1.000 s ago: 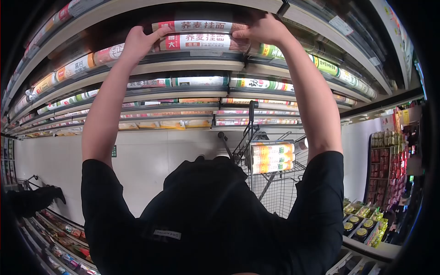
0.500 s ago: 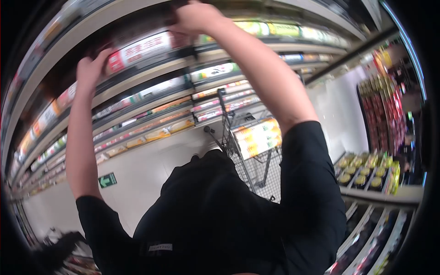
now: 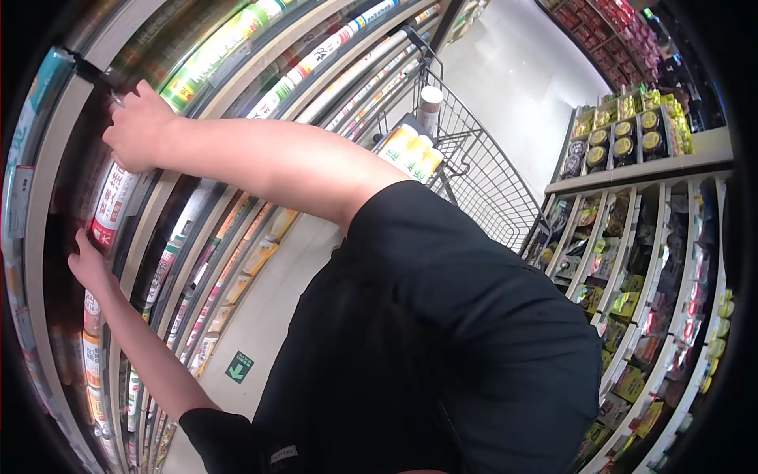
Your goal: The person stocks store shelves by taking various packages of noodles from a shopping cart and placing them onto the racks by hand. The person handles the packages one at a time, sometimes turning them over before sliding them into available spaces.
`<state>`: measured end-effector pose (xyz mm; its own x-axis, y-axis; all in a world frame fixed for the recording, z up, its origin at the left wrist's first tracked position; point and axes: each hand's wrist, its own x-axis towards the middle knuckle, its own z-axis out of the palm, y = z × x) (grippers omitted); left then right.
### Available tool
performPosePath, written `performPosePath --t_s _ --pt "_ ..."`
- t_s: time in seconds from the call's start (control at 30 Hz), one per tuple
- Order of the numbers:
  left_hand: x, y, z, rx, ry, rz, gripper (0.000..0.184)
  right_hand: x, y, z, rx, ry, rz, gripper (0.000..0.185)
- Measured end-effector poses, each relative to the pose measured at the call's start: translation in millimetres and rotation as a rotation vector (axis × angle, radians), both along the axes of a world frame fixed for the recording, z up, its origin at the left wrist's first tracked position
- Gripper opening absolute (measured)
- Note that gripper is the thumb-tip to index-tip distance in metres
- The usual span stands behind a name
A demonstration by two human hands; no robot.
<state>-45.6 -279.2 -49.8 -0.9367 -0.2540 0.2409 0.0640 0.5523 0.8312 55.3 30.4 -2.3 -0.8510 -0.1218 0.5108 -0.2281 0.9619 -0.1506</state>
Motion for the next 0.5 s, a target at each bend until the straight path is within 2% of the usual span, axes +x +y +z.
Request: performPosePath --t_s 0.1,0.13,0.2,0.23,0.27,0.3,0.33,0.37,0.4,0.43,0.5 --pt "51.4 47.1 6.6 0.160 0.192 0.047 0.069 5.6 3.9 -23.6 -0.093 0.461 -0.061 0.037" --pt "77.9 62.5 9.2 0.036 0.335 0.001 0.070 12.9 9.6 -29.2 -0.140 0.486 -0.045 0.037" --pt "127.8 103.9 -1.6 0.169 0.464 0.003 0.057 47.4 35.6 -37.7 -0.229 0.534 -0.012 0.038" --pt "150.3 116.3 -11.0 0.010 0.446 -0.053 0.048 70.8 51.3 -45.7 -0.281 0.429 -0.018 0.036" --pt "173.8 137.6 -28.1 0.106 0.393 -0.127 0.040 92.2 70.9 -55.7 -0.323 0.329 -0.019 0.034" --pt "181.3 143.4 -67.3 0.130 0.393 -0.363 0.038 104.5 90.7 -72.4 -0.337 0.385 -0.028 0.028" --pt "202.8 164.0 -87.3 0.154 0.243 -0.550 0.038 124.6 114.8 -81.8 -0.295 0.340 -0.086 0.027" --pt "215.5 174.5 -118.0 -0.055 0.151 -0.751 0.040 147.8 140.3 -83.9 -0.229 0.270 -0.156 0.024" --pt "234.0 199.3 -129.6 0.023 0.171 -0.944 0.040 163.5 169.2 -92.8 -0.261 0.078 -0.283 0.021" --pt "243.8 218.1 -129.7 -0.104 0.105 -1.057 0.030 178.9 195.8 -104.5 -0.282 0.169 -0.337 0.019" --pt "260.2 244.1 -150.9 -0.154 0.110 -1.174 0.034 207.9 255.7 -133.3 -0.353 0.007 -0.609 0.024"
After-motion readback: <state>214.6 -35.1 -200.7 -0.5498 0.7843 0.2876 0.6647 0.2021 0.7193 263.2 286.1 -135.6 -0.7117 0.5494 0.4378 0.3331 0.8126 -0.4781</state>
